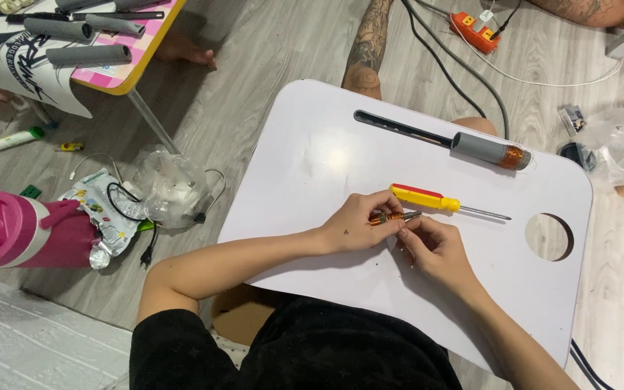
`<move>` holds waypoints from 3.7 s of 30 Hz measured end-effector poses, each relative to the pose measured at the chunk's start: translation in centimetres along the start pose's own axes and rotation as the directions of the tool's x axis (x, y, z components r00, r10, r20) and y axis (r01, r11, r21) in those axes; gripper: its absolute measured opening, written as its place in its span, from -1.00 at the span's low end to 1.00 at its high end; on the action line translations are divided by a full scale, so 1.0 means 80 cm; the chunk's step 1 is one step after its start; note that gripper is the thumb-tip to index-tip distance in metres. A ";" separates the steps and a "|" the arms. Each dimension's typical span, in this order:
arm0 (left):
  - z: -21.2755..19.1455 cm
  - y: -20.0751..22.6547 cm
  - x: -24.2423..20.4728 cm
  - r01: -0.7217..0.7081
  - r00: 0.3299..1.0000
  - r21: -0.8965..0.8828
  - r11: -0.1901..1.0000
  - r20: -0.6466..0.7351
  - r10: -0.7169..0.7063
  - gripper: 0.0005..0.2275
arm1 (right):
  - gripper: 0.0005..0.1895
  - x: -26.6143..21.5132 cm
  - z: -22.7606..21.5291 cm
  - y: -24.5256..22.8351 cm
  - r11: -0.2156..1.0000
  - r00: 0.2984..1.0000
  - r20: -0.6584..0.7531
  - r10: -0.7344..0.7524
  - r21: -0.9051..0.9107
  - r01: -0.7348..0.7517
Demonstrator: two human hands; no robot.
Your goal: Repairing a motor armature by manipulating thin copper wire and using a screwdriver for fine adjustments on a small table.
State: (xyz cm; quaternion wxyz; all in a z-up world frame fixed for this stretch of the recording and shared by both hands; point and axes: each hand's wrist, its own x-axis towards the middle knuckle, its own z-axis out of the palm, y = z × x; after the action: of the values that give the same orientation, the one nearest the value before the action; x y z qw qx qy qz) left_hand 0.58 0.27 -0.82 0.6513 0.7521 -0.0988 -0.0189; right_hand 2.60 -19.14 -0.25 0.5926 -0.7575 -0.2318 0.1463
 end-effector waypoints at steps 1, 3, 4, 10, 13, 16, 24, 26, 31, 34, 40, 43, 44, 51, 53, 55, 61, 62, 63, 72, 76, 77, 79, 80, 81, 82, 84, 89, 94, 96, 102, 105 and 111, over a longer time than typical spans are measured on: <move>0.000 0.000 -0.001 0.000 1.000 0.000 1.000 0.002 0.000 -0.84 | -0.86 0.001 0.000 -0.001 1.000 1.000 -0.002 0.001 0.000 -0.001; 0.000 0.000 -0.002 -0.003 1.000 0.022 1.000 0.004 0.003 -0.83 | -0.88 0.003 -0.002 -0.003 0.999 1.000 -0.003 0.030 0.021 -0.029; -0.001 0.001 -0.002 -0.005 1.000 0.021 1.000 0.007 0.005 -0.83 | -0.88 0.002 -0.002 -0.003 0.999 1.000 -0.006 0.030 0.019 -0.030; -0.001 0.005 -0.006 -0.012 1.000 0.027 1.000 -0.008 0.012 -0.85 | -0.94 0.001 -0.004 0.000 0.994 0.996 -0.052 0.070 0.093 -0.065; -0.001 0.005 -0.006 -0.012 1.000 0.022 1.000 -0.022 0.012 -0.88 | -0.92 0.001 -0.003 -0.005 0.992 0.995 -0.056 0.087 0.091 -0.082; -0.001 0.006 -0.008 -0.022 0.999 0.014 1.000 -0.039 0.023 -0.87 | -0.92 0.001 -0.006 0.003 0.990 0.995 -0.025 0.096 0.107 -0.093; -0.009 0.030 -0.024 -0.115 0.993 0.114 0.987 0.051 0.110 -0.81 | -0.89 0.002 -0.013 0.018 0.986 0.987 0.000 0.160 0.054 -0.159; -0.009 0.025 -0.022 -0.141 0.990 0.130 0.981 0.048 0.136 -0.81 | -0.91 0.002 -0.009 0.018 0.986 0.989 -0.017 0.148 0.086 -0.146; -0.006 0.020 -0.020 -0.211 0.977 0.174 0.962 0.039 0.207 -0.80 | -0.97 -0.001 -0.005 0.026 0.983 0.984 -0.114 0.136 0.138 -0.120; -0.008 0.018 -0.020 -0.226 0.974 0.176 0.958 0.065 0.217 -0.78 | -0.98 -0.001 -0.001 0.025 0.987 0.983 -0.153 0.105 0.133 -0.085; -0.005 0.016 -0.022 -0.215 0.977 0.220 0.952 0.040 0.212 -0.78 | -0.99 -0.002 -0.001 0.026 0.992 0.988 -0.124 0.090 0.104 -0.078; -0.007 0.019 -0.023 -0.196 0.980 0.263 0.945 0.014 0.200 -0.78 | -0.98 -0.001 -0.002 0.029 0.991 0.991 -0.111 0.068 0.122 -0.054; -0.008 0.020 -0.023 -0.202 0.978 0.252 0.946 0.004 0.208 -0.78 | -0.97 -0.001 -0.002 0.030 0.991 0.992 -0.110 0.062 0.123 -0.048; -0.007 0.020 -0.019 -0.192 0.978 0.237 0.952 -0.033 0.205 -0.78 | -0.98 -0.001 -0.001 0.030 0.993 0.990 -0.122 0.067 0.102 -0.055; -0.005 0.016 -0.017 -0.195 0.977 0.234 0.952 -0.040 0.210 -0.78 | -0.99 0.000 -0.002 0.027 0.992 0.990 -0.118 0.076 0.106 -0.064; -0.002 0.014 -0.015 -0.198 0.976 0.232 0.952 -0.044 0.213 -0.79 | -0.99 0.000 -0.002 0.025 0.991 0.990 -0.114 0.086 0.111 -0.074; -0.002 0.014 -0.012 -0.206 0.972 0.220 0.953 -0.065 0.225 -0.78 | -0.98 0.002 0.000 0.019 0.992 0.988 -0.132 0.086 0.101 -0.073; -0.002 0.015 -0.012 -0.211 0.972 0.222 0.952 -0.056 0.229 -0.80 | -0.96 0.002 0.002 0.014 0.994 0.988 -0.134 0.081 0.080 -0.071; -0.003 0.017 -0.011 -0.217 0.971 0.224 0.950 -0.048 0.233 -0.81 | -0.93 0.003 0.003 0.009 0.996 0.988 -0.135 0.075 0.059 -0.068; 0.000 0.015 -0.010 -0.211 0.974 0.179 0.961 -0.041 0.221 -0.81 | -0.87 0.009 0.007 0.024 0.995 0.980 -0.198 -0.008 0.097 0.027; 0.003 0.006 -0.007 -0.205 0.978 0.124 0.971 -0.018 0.209 -0.81 | -0.86 0.012 0.006 0.024 0.998 0.979 -0.202 0.007 0.069 0.007; 0.005 0.003 -0.006 -0.193 0.980 0.099 0.976 -0.030 0.197 -0.80 | -0.86 0.012 0.006 0.024 0.996 0.980 -0.198 -0.001 0.085 0.018; 0.007 -0.001 -0.004 -0.177 0.983 0.065 0.982 -0.029 0.180 -0.78 | -0.85 0.012 0.005 0.023 0.995 0.979 -0.206 0.001 0.100 0.020; 0.008 -0.002 -0.003 -0.149 0.989 0.010 0.989 -0.021 0.149 -0.78 | -0.85 0.012 0.005 0.021 0.994 0.980 -0.199 0.012 0.108 0.010; 0.006 -0.003 0.000 -0.120 0.993 -0.040 0.992 -0.015 0.119 -0.78 | -0.85 0.015 0.004 0.020 0.993 0.982 -0.189 0.018 0.117 0.004; 0.007 -0.005 0.002 -0.117 0.993 -0.044 0.992 -0.005 0.117 -0.78 | -0.85 0.014 0.003 0.017 0.993 0.980 -0.197 0.025 0.117 -0.001; 0.004 -0.009 0.001 -0.118 0.993 -0.025 0.993 -0.005 0.118 -0.75 | -0.86 0.011 0.007 0.012 0.990 0.981 -0.190 0.028 0.144 -0.001; -0.003 0.004 0.002 -0.084 0.996 -0.002 0.996 -0.004 0.084 -0.67 | -0.94 0.007 0.006 0.009 0.991 0.986 -0.164 0.033 0.135 -0.011; -0.002 0.000 0.003 -0.070 0.997 0.015 0.997 -0.025 0.071 -0.65 | -0.96 0.006 0.007 0.000 0.994 0.986 -0.161 0.034 0.108 -0.017; -0.001 -0.002 0.002 -0.052 0.998 -0.007 0.999 -0.034 0.051 -0.64 | -0.95 0.005 0.007 0.001 0.995 0.986 -0.163 0.026 0.103 -0.009; -0.003 0.001 0.004 -0.077 0.997 0.017 0.997 -0.028 0.078 -0.66 | -0.94 0.004 0.006 -0.001 0.996 0.987 -0.156 0.022 0.087 -0.008; -0.002 0.002 0.002 -0.073 0.997 0.001 0.997 -0.034 0.073 -0.66 | -0.97 0.005 0.004 0.002 0.998 0.989 -0.150 0.012 0.060 -0.003; 0.000 -0.005 0.004 -0.101 0.994 0.007 0.995 -0.033 0.101 -0.67 | -0.96 0.007 0.003 -0.002 0.999 0.994 -0.111 0.022 0.031 -0.019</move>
State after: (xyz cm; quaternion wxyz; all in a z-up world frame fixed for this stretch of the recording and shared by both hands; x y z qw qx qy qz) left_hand 0.92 0.28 -1.18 0.6508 0.7482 -0.1260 0.0266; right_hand 2.91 -18.66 -0.15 0.6142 -0.7579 -0.1885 0.1131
